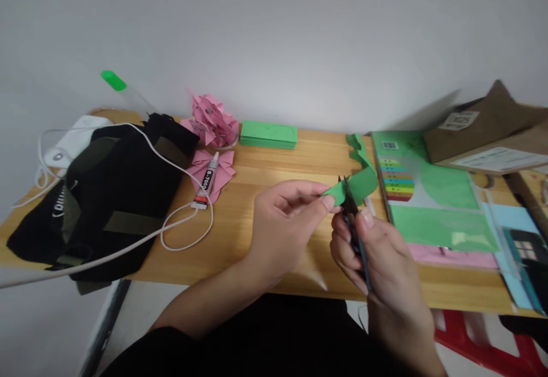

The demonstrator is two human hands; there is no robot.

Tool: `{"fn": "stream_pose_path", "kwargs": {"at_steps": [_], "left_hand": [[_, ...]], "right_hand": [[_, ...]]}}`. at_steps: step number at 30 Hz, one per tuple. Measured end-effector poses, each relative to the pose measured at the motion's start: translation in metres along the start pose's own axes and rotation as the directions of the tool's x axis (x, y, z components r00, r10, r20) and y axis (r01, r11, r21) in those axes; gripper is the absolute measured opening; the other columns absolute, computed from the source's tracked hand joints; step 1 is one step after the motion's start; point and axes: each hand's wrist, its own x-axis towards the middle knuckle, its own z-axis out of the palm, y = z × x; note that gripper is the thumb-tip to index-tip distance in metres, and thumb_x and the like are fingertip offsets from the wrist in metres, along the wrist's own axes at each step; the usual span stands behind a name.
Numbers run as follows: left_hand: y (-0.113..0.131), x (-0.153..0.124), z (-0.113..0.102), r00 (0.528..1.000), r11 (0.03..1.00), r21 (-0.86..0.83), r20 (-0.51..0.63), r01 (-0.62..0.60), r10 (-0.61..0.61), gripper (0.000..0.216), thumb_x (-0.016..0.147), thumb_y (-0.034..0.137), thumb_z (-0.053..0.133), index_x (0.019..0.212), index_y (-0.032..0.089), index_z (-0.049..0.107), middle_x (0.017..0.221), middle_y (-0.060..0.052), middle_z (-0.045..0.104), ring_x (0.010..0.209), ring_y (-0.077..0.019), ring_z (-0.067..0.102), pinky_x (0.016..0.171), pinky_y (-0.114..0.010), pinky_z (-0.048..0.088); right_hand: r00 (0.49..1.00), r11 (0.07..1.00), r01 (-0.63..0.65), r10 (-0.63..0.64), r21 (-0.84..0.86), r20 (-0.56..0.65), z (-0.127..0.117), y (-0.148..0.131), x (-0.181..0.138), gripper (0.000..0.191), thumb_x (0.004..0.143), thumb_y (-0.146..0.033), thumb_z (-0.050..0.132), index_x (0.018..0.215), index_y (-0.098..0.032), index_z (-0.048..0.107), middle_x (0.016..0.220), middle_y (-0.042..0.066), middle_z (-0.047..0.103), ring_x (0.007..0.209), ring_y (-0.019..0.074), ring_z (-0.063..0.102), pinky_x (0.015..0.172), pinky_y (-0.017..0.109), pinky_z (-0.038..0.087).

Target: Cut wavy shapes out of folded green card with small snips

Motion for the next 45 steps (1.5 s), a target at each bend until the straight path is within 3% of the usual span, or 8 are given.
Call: {"fn": "stream_pose_path", "kwargs": {"at_steps": [20,26,39,45], "left_hand": [[0.006,0.002,0.000,0.999,0.999,-0.012,0.002,0.051,-0.051,0.010,0.067,0.006,0.077,0.071,0.015,0.074,0.066,0.002,0.075,0.060,-0.0092,0.072,0.062,-0.016,0.059],[0.011,0.004,-0.003,0.993,0.995,-0.058,0.089,0.078,-0.073,0.011,0.067,0.005,0.077,0.069,0.015,0.073,0.065,0.003,0.074,0.058,-0.0099,0.072,0.060,-0.017,0.060],[0.013,0.006,-0.007,0.984,0.989,-0.035,0.116,0.142,-0.137,0.009,0.066,0.009,0.079,0.069,0.015,0.072,0.065,0.002,0.074,0.060,-0.0130,0.073,0.061,-0.022,0.059],[0.015,0.008,-0.012,0.972,0.983,-0.023,0.155,0.180,-0.175,0.013,0.064,0.014,0.083,0.070,0.015,0.071,0.067,0.001,0.075,0.060,-0.0140,0.072,0.062,-0.024,0.059]], "right_hand": [[0.999,0.999,-0.010,0.011,-0.043,0.038,-0.006,-0.005,0.001,0.044,0.094,-0.055,0.053,0.068,-0.020,0.051,0.044,-0.009,0.037,0.031,0.0040,0.023,0.027,0.016,0.016],[0.999,0.998,-0.008,0.011,-0.068,0.050,-0.009,-0.007,-0.001,0.045,0.094,-0.055,0.053,0.066,-0.020,0.049,0.043,-0.009,0.036,0.032,0.0038,0.022,0.027,0.015,0.016],[0.999,0.997,-0.025,0.027,-0.073,0.024,-0.008,-0.006,-0.004,0.044,0.094,-0.054,0.053,0.068,-0.020,0.051,0.044,-0.009,0.037,0.033,0.0036,0.023,0.027,0.014,0.017],[0.996,0.994,-0.044,0.051,-0.101,0.069,-0.012,-0.010,-0.004,0.045,0.095,-0.053,0.053,0.066,-0.019,0.049,0.044,-0.008,0.037,0.033,0.0033,0.023,0.026,0.013,0.018]]}}
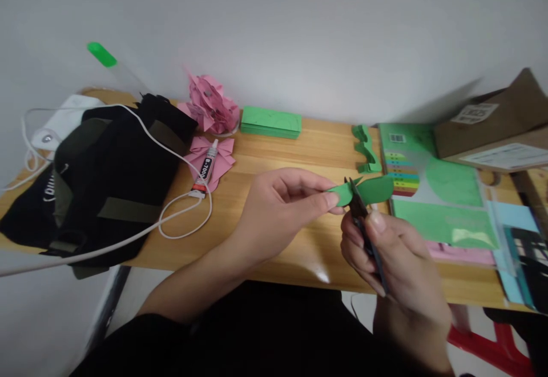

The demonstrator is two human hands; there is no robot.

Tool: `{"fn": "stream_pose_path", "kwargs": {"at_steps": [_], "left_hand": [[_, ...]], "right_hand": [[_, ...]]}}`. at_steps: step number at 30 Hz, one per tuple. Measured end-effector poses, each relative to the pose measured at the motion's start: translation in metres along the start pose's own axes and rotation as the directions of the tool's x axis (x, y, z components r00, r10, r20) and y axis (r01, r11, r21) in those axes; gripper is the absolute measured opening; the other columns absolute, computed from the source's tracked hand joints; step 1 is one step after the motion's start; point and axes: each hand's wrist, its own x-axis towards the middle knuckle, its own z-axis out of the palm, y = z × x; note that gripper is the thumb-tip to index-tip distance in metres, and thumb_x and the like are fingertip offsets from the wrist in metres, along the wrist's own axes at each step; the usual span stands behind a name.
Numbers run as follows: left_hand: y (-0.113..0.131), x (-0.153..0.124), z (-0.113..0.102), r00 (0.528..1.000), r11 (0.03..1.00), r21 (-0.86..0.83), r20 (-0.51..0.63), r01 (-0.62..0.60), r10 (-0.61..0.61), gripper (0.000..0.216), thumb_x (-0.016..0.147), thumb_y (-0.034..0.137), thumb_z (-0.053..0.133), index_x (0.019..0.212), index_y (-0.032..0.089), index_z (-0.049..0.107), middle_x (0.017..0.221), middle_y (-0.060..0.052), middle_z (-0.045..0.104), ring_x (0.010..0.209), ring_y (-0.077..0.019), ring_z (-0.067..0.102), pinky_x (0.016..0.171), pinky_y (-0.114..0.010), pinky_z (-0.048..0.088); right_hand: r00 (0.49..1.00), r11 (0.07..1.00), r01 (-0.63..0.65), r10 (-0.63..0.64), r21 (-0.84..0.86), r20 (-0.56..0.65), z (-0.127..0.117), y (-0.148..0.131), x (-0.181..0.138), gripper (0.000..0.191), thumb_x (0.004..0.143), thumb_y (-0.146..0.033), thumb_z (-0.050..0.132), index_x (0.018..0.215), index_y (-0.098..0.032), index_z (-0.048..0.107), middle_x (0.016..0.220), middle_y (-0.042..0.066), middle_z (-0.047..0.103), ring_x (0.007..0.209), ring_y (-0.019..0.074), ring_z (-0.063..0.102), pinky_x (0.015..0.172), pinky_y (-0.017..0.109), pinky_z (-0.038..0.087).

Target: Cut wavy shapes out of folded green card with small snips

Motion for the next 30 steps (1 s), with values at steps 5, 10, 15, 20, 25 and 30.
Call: {"fn": "stream_pose_path", "kwargs": {"at_steps": [5,10,15,20,25,30], "left_hand": [[0.005,0.000,-0.003,0.999,1.000,0.017,0.040,0.026,-0.027,0.015,0.061,0.015,0.086,0.069,0.015,0.073,0.067,0.000,0.075,0.062,-0.0137,0.072,0.064,-0.024,0.059],[0.008,0.001,-0.005,0.998,0.995,0.094,0.048,0.024,-0.029,0.008,0.067,0.009,0.079,0.068,0.015,0.074,0.063,0.000,0.073,0.059,-0.0136,0.071,0.064,-0.026,0.059],[0.007,0.002,-0.007,0.997,0.993,0.102,0.043,0.053,-0.058,0.009,0.066,0.009,0.079,0.068,0.016,0.074,0.062,0.000,0.073,0.059,-0.0145,0.071,0.064,-0.027,0.059],[-0.004,0.006,-0.009,0.992,0.990,0.074,0.022,0.119,-0.121,0.011,0.062,0.009,0.081,0.067,0.015,0.073,0.064,-0.001,0.074,0.059,-0.0138,0.070,0.065,-0.027,0.059],[-0.022,0.016,-0.014,0.974,0.972,0.069,-0.047,0.224,-0.221,0.009,0.061,0.008,0.079,0.066,0.011,0.072,0.060,-0.001,0.073,0.057,-0.0123,0.070,0.063,-0.025,0.058],[-0.044,0.030,-0.023,0.935,0.938,0.033,-0.100,0.345,-0.340,0.013,0.058,0.005,0.080,0.064,0.010,0.070,0.059,-0.001,0.072,0.056,-0.0118,0.070,0.060,-0.022,0.057]], "right_hand": [[1.000,1.000,0.004,-0.003,-0.018,0.014,0.000,-0.004,-0.001,0.046,0.094,-0.052,0.054,0.063,-0.019,0.047,0.045,-0.007,0.037,0.035,0.0038,0.023,0.027,0.014,0.017],[1.000,0.999,0.000,0.000,-0.040,0.010,0.001,-0.005,0.000,0.049,0.094,-0.053,0.055,0.059,-0.020,0.045,0.043,-0.007,0.035,0.035,0.0047,0.024,0.027,0.015,0.017],[1.000,0.999,-0.028,0.028,-0.026,0.006,-0.002,0.000,-0.001,0.049,0.094,-0.053,0.054,0.059,-0.020,0.047,0.043,-0.007,0.037,0.034,0.0046,0.023,0.027,0.016,0.015],[0.992,0.992,-0.123,0.123,0.038,0.009,-0.009,0.014,0.000,0.048,0.092,-0.057,0.053,0.063,-0.020,0.049,0.042,-0.009,0.033,0.030,0.0036,0.019,0.027,0.017,0.011],[0.986,0.985,-0.164,0.165,0.055,-0.007,-0.016,0.032,0.008,0.048,0.090,-0.060,0.054,0.064,-0.020,0.048,0.038,-0.011,0.032,0.027,0.0031,0.018,0.028,0.017,0.010],[0.967,0.966,-0.236,0.244,0.104,-0.075,-0.022,0.050,0.019,0.050,0.081,-0.063,0.063,0.061,-0.019,0.048,0.036,-0.011,0.031,0.025,0.0027,0.018,0.027,0.016,0.009]]}}
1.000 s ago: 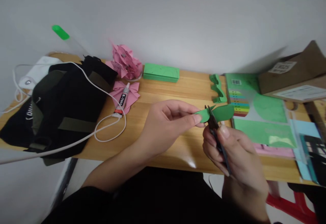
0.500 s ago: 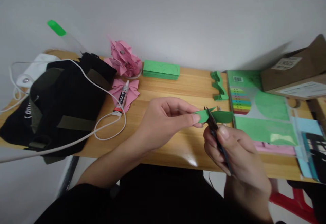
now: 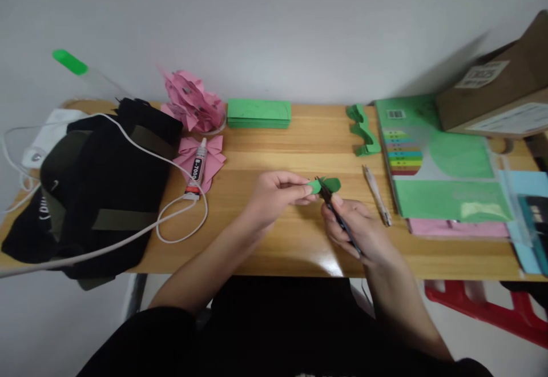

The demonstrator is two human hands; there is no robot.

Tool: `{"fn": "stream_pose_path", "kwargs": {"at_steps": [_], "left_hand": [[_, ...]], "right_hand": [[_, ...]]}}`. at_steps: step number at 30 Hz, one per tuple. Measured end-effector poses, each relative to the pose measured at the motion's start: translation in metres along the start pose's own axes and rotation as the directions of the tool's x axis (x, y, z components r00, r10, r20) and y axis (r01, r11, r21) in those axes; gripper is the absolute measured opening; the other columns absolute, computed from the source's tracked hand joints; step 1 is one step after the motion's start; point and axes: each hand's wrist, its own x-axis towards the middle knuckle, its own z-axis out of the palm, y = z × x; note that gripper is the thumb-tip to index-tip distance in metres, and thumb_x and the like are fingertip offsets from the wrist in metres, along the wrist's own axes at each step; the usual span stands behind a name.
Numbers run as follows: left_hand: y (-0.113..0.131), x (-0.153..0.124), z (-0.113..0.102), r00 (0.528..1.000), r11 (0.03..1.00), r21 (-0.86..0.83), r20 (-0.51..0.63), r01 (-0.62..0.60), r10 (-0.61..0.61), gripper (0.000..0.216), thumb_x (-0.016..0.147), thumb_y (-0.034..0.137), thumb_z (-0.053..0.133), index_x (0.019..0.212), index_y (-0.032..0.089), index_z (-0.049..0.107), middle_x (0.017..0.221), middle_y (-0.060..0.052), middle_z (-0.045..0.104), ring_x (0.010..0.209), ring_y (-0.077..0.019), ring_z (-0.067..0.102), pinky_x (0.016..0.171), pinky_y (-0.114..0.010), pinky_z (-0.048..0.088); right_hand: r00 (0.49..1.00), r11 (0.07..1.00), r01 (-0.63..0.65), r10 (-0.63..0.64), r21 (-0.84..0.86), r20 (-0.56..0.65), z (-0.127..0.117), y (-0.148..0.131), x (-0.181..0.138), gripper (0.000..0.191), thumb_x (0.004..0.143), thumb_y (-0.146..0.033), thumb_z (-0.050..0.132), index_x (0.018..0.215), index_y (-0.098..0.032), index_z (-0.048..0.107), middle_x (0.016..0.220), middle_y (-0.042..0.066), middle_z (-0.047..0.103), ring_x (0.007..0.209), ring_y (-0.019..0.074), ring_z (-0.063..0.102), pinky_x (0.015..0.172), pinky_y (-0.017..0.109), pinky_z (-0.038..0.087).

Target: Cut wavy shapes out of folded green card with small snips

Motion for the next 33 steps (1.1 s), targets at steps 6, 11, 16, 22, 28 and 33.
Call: {"fn": "stream_pose_path", "kwargs": {"at_steps": [6,11,16,22,28,33], "left_hand": [[-0.015,0.021,0.000,0.995,0.995,0.025,-0.027,0.095,-0.094,0.013,0.060,0.003,0.079,0.064,0.010,0.070,0.060,-0.002,0.072,0.056,-0.0122,0.070,0.060,-0.023,0.056],[-0.022,0.031,0.001,0.996,0.996,0.031,-0.028,0.086,-0.085,0.013,0.062,0.003,0.079,0.064,0.011,0.068,0.059,-0.001,0.072,0.056,-0.0112,0.070,0.058,-0.021,0.055],[-0.024,0.030,-0.001,0.997,0.997,0.038,-0.037,0.071,-0.070,0.015,0.060,0.005,0.080,0.066,0.010,0.067,0.058,-0.001,0.071,0.058,-0.0123,0.071,0.059,-0.021,0.055],[-0.026,0.020,-0.003,0.999,0.999,0.039,-0.023,0.034,-0.033,0.022,0.057,0.016,0.085,0.070,0.013,0.067,0.060,0.001,0.071,0.061,-0.0145,0.072,0.065,-0.026,0.055],[-0.034,0.006,-0.003,0.994,0.975,0.222,0.112,-0.021,-0.004,0.018,0.060,0.020,0.083,0.069,0.014,0.069,0.061,-0.002,0.072,0.059,-0.0139,0.069,0.065,-0.028,0.054],[-0.044,0.000,-0.005,0.986,0.918,0.386,0.167,-0.088,0.025,0.007,0.067,0.016,0.078,0.070,0.014,0.071,0.065,-0.004,0.074,0.063,-0.0140,0.067,0.067,-0.028,0.053]], "right_hand": [[0.999,0.998,-0.028,0.028,0.050,-0.016,-0.012,0.013,0.012,0.049,0.080,-0.063,0.064,0.062,-0.020,0.049,0.036,-0.013,0.031,0.026,0.0028,0.018,0.029,0.016,0.011],[0.999,0.997,-0.047,0.047,0.058,0.004,-0.023,0.021,0.014,0.049,0.081,-0.066,0.060,0.067,-0.019,0.052,0.037,-0.013,0.031,0.027,0.0037,0.018,0.029,0.017,0.012],[0.999,0.998,-0.020,0.022,0.064,-0.027,-0.028,0.026,0.009,0.052,0.081,-0.069,0.057,0.070,-0.019,0.053,0.038,-0.012,0.032,0.027,0.0046,0.021,0.028,0.018,0.015],[0.973,0.992,0.125,-0.124,-0.009,-0.194,-0.024,0.023,0.005,0.053,0.077,-0.070,0.062,0.074,-0.018,0.057,0.041,-0.010,0.039,0.029,0.0060,0.030,0.029,0.019,0.021],[0.930,0.974,0.191,-0.220,-0.124,-0.293,-0.018,0.024,0.004,0.036,0.076,-0.052,0.071,0.081,-0.017,0.063,0.044,-0.011,0.037,0.033,0.0064,0.027,0.029,0.021,0.024],[0.923,0.949,0.194,-0.263,-0.249,-0.282,-0.020,0.026,-0.003,0.027,0.079,-0.042,0.070,0.071,-0.018,0.061,0.048,-0.007,0.044,0.036,0.0065,0.030,0.031,0.021,0.020]]}}
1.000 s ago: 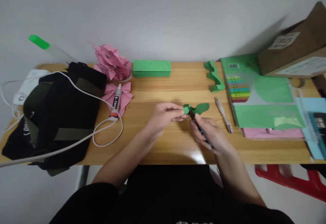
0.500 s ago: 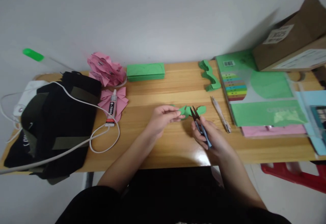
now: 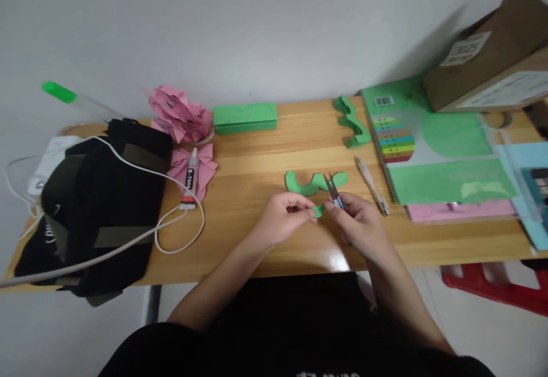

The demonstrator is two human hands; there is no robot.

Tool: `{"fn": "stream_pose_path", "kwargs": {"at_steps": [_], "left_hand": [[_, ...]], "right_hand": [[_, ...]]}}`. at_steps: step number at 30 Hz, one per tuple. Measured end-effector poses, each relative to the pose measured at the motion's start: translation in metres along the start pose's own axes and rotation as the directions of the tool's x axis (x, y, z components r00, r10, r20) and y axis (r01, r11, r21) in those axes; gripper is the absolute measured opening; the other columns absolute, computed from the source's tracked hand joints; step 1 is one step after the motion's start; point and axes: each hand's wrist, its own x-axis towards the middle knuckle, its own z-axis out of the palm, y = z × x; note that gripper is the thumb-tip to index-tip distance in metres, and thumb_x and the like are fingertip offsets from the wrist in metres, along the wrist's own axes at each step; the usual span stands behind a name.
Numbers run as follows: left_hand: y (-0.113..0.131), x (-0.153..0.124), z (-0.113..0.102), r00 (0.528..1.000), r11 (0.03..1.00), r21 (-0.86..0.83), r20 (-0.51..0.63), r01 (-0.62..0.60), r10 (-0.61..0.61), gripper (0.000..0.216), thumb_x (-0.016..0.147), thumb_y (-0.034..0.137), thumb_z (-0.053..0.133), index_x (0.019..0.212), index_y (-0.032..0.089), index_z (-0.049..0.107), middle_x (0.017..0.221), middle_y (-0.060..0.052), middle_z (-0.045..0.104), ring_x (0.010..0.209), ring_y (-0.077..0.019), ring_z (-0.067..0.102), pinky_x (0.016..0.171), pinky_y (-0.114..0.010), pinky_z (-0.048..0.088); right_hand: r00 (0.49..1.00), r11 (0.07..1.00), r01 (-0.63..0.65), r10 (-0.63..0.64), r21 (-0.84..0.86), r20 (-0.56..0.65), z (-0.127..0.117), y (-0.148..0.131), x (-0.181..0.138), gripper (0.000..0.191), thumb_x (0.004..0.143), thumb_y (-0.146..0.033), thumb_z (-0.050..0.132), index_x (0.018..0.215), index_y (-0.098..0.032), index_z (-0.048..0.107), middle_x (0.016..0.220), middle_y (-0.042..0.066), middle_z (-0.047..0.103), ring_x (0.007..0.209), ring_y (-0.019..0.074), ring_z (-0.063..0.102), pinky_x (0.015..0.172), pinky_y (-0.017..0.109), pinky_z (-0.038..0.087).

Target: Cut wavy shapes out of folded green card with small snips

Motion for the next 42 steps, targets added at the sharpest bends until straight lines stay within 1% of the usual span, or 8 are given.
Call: {"fn": "stream_pose_path", "kwargs": {"at_steps": [10,14,20,25,29,33,37,42], "left_hand": [[-0.002,-0.011,0.011,0.993,0.984,0.136,0.056,-0.112,0.106,0.003,0.075,0.014,0.073,0.075,0.013,0.071,0.072,-0.007,0.075,0.067,-0.0152,0.070,0.068,-0.027,0.054],[-0.008,-0.009,0.019,0.958,0.868,0.415,0.200,-0.273,0.205,0.009,0.086,0.016,0.063,0.087,0.010,0.070,0.080,-0.011,0.077,0.073,-0.0167,0.074,0.070,-0.028,0.058],[-0.011,0.015,0.064,0.870,0.559,0.666,0.361,-0.493,0.337,0.016,0.089,0.013,0.055,0.091,0.011,0.070,0.088,-0.011,0.077,0.080,-0.0205,0.073,0.073,-0.033,0.056],[-0.004,0.044,0.121,0.705,0.196,0.690,0.609,-0.697,0.364,0.019,0.087,0.007,0.051,0.091,0.008,0.070,0.096,-0.019,0.071,0.098,-0.0310,0.067,0.080,-0.043,0.050],[-0.007,0.061,0.144,0.634,0.060,0.653,0.704,-0.755,0.320,0.024,0.083,-0.002,0.048,0.080,0.006,0.070,0.092,-0.020,0.070,0.090,-0.0284,0.067,0.072,-0.038,0.048],[0.002,0.075,0.149,0.665,0.049,0.695,0.663,-0.718,0.343,0.022,0.083,0.001,0.054,0.070,0.009,0.070,0.090,-0.016,0.071,0.084,-0.0252,0.067,0.067,-0.035,0.048],[0.049,0.099,0.153,0.741,0.173,0.771,0.485,-0.613,0.464,0.027,0.091,0.018,0.052,0.076,0.012,0.074,0.091,-0.013,0.072,0.084,-0.0240,0.068,0.069,-0.034,0.050],[0.119,0.128,0.160,0.782,0.397,0.746,0.257,-0.534,0.568,0.034,0.097,0.031,0.045,0.094,0.015,0.075,0.092,-0.009,0.074,0.088,-0.0198,0.068,0.075,-0.031,0.050]], "right_hand": [[0.992,0.993,0.079,-0.087,-0.084,-0.095,-0.010,0.001,-0.020,0.026,0.072,-0.029,0.075,0.062,-0.019,0.053,0.049,-0.007,0.041,0.041,0.0066,0.029,0.036,0.022,0.017],[0.977,0.996,0.068,-0.078,-0.056,-0.197,-0.024,0.002,-0.036,0.025,0.069,-0.032,0.078,0.066,-0.019,0.058,0.044,-0.008,0.040,0.037,0.0070,0.029,0.034,0.022,0.018],[0.737,0.989,0.128,-0.141,-0.069,-0.661,-0.082,-0.008,-0.066,0.022,0.066,-0.030,0.075,0.059,-0.019,0.058,0.037,-0.008,0.042,0.033,0.0064,0.030,0.033,0.021,0.017],[0.569,0.979,0.181,-0.186,-0.099,-0.801,-0.110,-0.015,-0.083,0.018,0.067,-0.021,0.074,0.056,-0.020,0.059,0.037,-0.006,0.044,0.034,0.0077,0.032,0.035,0.024,0.018],[0.512,0.976,0.200,-0.178,-0.085,-0.840,-0.114,-0.011,-0.088,0.023,0.066,-0.023,0.074,0.051,-0.021,0.057,0.038,-0.006,0.043,0.035,0.0079,0.032,0.035,0.024,0.018],[0.446,0.964,0.264,-0.154,-0.035,-0.882,-0.118,-0.008,-0.089,0.019,0.059,-0.023,0.075,0.051,-0.020,0.058,0.036,-0.007,0.043,0.033,0.0071,0.032,0.033,0.023,0.018],[0.365,0.951,0.308,-0.148,-0.030,-0.919,-0.124,-0.005,-0.082,0.027,0.059,-0.023,0.074,0.046,-0.020,0.051,0.034,-0.008,0.041,0.032,0.0066,0.032,0.032,0.022,0.020],[0.391,0.975,0.221,-0.113,-0.026,-0.913,-0.139,-0.007,-0.041,0.036,0.073,-0.019,0.072,0.048,-0.018,0.047,0.041,-0.007,0.041,0.036,0.0060,0.035,0.035,0.020,0.027]]}}
